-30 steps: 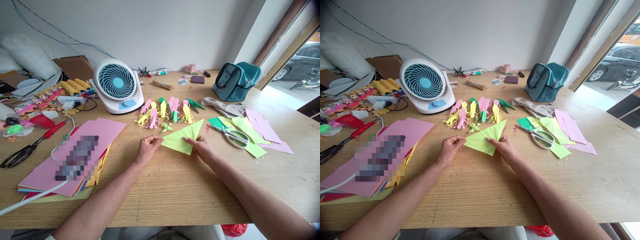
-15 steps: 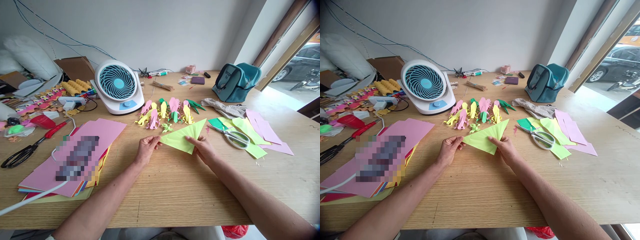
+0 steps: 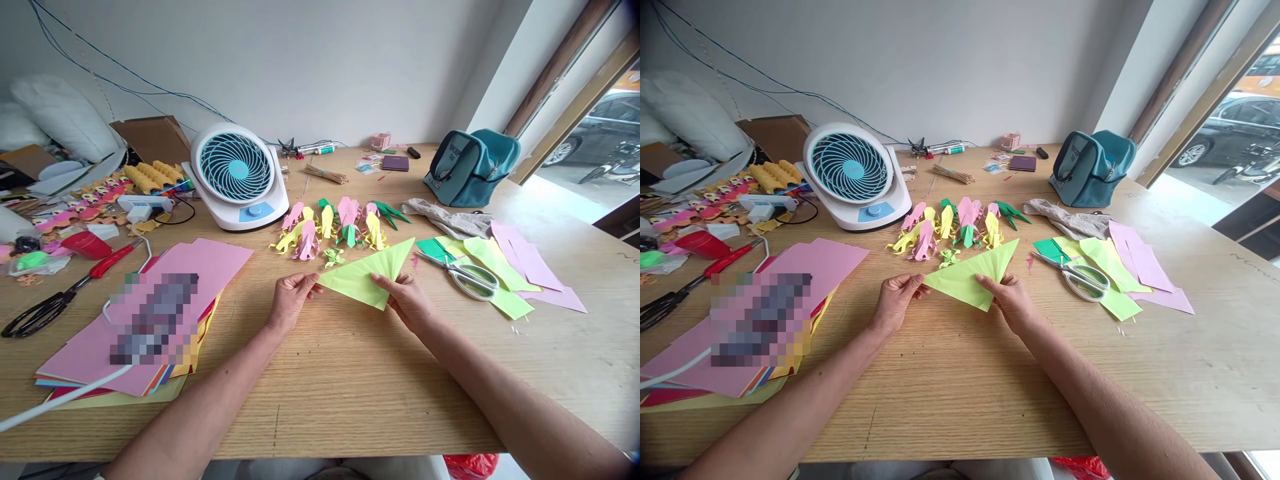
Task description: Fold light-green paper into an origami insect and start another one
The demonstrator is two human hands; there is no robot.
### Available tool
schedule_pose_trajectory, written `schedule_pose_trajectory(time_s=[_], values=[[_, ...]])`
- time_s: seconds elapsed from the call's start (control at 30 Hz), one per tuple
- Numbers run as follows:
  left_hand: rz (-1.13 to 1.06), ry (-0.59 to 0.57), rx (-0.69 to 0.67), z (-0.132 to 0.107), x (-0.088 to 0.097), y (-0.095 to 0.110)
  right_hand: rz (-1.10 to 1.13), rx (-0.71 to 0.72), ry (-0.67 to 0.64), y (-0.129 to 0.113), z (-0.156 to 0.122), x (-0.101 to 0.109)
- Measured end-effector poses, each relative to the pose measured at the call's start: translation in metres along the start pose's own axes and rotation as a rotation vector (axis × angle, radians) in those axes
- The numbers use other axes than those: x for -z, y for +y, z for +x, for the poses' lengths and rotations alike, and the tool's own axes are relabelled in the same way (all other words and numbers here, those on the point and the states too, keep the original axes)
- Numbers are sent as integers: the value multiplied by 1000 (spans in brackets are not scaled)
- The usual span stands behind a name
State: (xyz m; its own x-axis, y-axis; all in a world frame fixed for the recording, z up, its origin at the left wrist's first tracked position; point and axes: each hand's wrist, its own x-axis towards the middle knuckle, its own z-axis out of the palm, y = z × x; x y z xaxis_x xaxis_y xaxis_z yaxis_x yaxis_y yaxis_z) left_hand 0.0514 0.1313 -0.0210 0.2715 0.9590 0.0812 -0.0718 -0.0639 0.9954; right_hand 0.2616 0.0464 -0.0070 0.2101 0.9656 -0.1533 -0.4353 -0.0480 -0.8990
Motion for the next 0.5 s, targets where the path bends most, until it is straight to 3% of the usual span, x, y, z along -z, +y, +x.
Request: schedule_pose_trajectory(time_s=[0.37,0.5], values=[[-97,128,14,6,6,1,-12,58,62,-7,3,5],[-98,80,-23,5,5,3,-24,35,49,-5,1,2]])
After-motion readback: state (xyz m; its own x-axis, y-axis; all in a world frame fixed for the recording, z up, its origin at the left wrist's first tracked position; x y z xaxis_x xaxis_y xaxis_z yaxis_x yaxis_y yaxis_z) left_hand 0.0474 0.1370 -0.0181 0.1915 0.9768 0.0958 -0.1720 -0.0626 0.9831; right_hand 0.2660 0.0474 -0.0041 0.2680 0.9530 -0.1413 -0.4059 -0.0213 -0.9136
